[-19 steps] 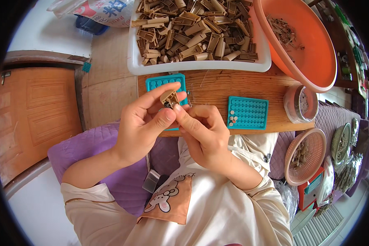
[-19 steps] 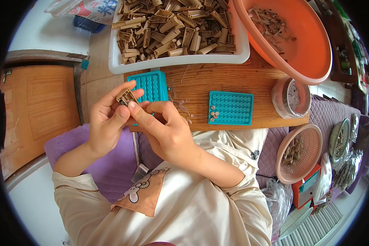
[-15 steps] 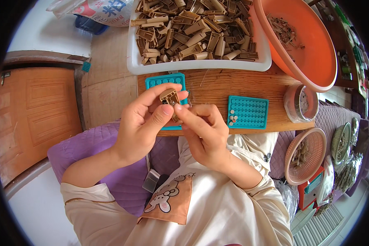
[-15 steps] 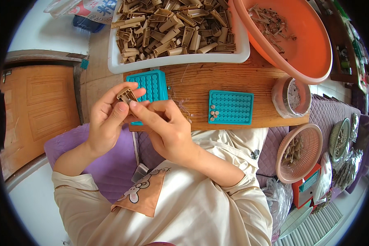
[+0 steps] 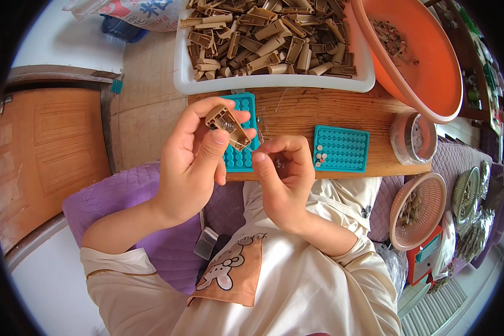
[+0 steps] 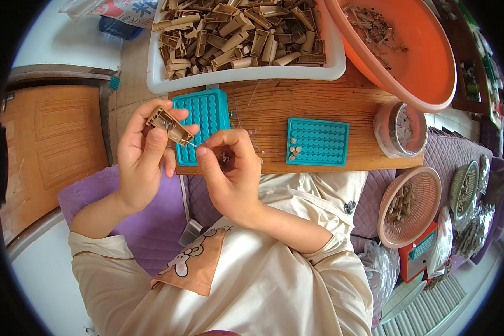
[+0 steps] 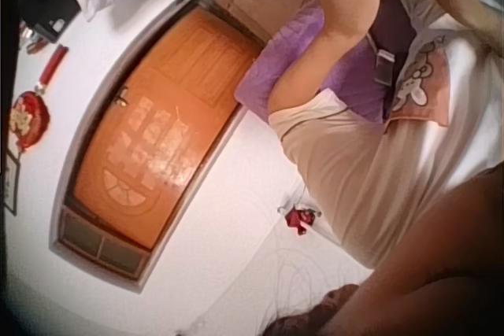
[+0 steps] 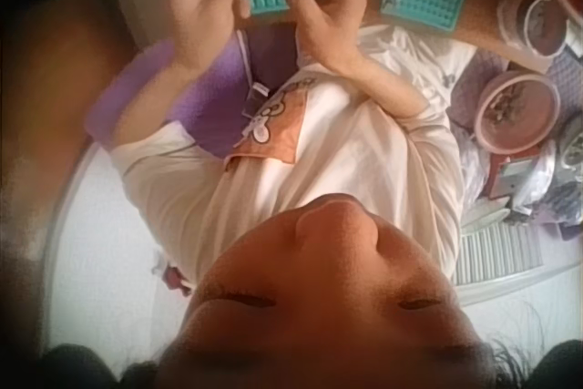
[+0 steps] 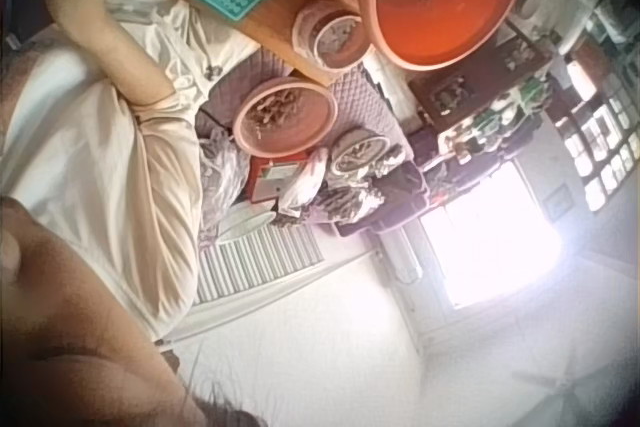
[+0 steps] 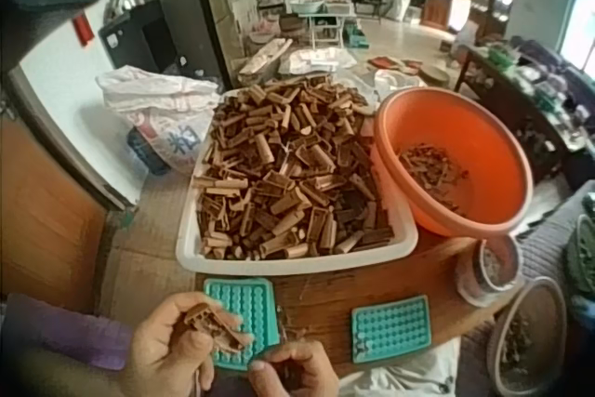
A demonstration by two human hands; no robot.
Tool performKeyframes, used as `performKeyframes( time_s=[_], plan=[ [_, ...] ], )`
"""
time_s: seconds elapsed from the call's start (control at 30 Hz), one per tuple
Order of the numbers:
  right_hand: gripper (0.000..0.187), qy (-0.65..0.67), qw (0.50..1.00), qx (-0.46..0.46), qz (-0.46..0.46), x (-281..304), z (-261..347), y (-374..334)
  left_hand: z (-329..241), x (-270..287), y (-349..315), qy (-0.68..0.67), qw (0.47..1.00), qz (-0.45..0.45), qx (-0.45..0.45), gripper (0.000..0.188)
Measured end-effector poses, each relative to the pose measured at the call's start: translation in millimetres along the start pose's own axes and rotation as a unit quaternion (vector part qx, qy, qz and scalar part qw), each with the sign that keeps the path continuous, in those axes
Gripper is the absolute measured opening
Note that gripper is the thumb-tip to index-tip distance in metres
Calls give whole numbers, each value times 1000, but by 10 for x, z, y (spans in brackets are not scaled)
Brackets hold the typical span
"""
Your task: The person sits on a cushion on the floor and assembles small cylindrical cardboard tubes. They insert small metal components into the tubes and secure them with rubber bands, placing the finished items into a teal tray.
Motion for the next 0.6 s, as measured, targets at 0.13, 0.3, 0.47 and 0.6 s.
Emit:
performKeyframes(
  time_s=[0.13,0.3,0.47,0.6],
  plan=[
    [11,11,999,-35,10,-24,-64,-9,12,-6,-13,-16,1000,12,14,32],
    [14,16,995,-84,59,-135,-157,-16,134,-8,-17,-98,991,4,89,32],
    [23,-2,984,-139,111,-165,-263,49,382,-31,-1,-236,944,10,232,35],
    [36,61,991,-71,95,-98,-118,165,352,-50,3,-162,966,7,200,35]
  ],
)
Point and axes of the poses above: each hand's wrist, its own y-axis towards the middle knuckle, its own x-axis out of the back of the hand, z = x × y, the point moved 9 cm from there along y, towards the middle knuckle, and after that the axes turned 10 degrees about -z, right-handed, at the moved point
